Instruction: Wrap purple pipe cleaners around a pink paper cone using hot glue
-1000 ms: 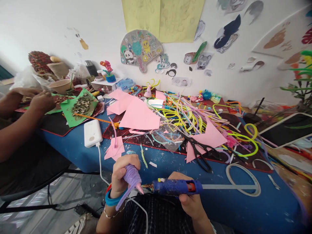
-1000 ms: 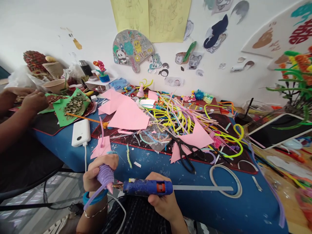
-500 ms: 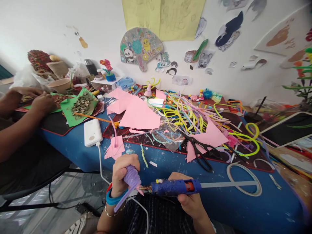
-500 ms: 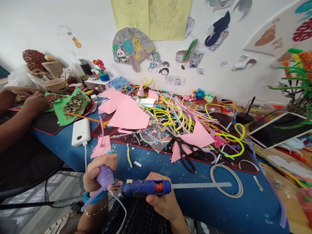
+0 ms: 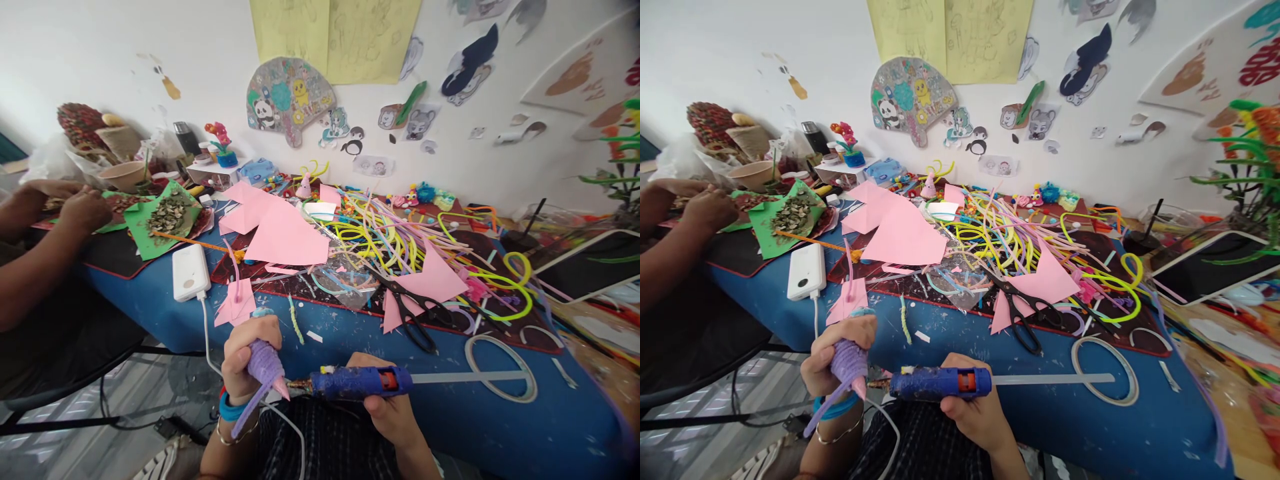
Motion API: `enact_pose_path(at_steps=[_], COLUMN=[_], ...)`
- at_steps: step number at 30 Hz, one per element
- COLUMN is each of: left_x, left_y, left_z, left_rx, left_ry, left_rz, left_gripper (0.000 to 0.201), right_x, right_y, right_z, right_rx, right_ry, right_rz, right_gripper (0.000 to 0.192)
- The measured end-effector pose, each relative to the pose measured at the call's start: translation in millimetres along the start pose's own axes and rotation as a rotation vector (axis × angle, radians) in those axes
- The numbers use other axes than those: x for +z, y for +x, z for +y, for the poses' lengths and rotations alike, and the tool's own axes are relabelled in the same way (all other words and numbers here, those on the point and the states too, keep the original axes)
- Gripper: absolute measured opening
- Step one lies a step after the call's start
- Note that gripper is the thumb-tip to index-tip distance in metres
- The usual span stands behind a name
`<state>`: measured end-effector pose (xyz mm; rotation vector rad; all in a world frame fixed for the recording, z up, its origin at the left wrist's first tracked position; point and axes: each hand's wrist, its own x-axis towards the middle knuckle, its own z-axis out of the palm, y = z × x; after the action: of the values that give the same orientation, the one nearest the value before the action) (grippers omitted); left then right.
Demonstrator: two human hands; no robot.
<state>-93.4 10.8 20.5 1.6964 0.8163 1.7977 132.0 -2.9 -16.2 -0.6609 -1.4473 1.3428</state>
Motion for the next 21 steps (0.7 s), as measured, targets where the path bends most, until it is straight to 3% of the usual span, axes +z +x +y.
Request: enact_pose_path(at_steps=[13,21], left_x=[19.7,16.1], left_y=[-9,-13], left_z=[-9,-14], left_rx=[0.014,0.148], left_ry=[-0.098,0.063], left_rz=[0.280,0.322], left_gripper=[0.036,0.028], right_x=[0,0], right_y=[-4,-5], right_z=[6,5], right_rx=[-0.021,-0.042], right_ry=[0.025,0.023], right_rz=[0.065,0.110], right_gripper=[0.056,0.055])
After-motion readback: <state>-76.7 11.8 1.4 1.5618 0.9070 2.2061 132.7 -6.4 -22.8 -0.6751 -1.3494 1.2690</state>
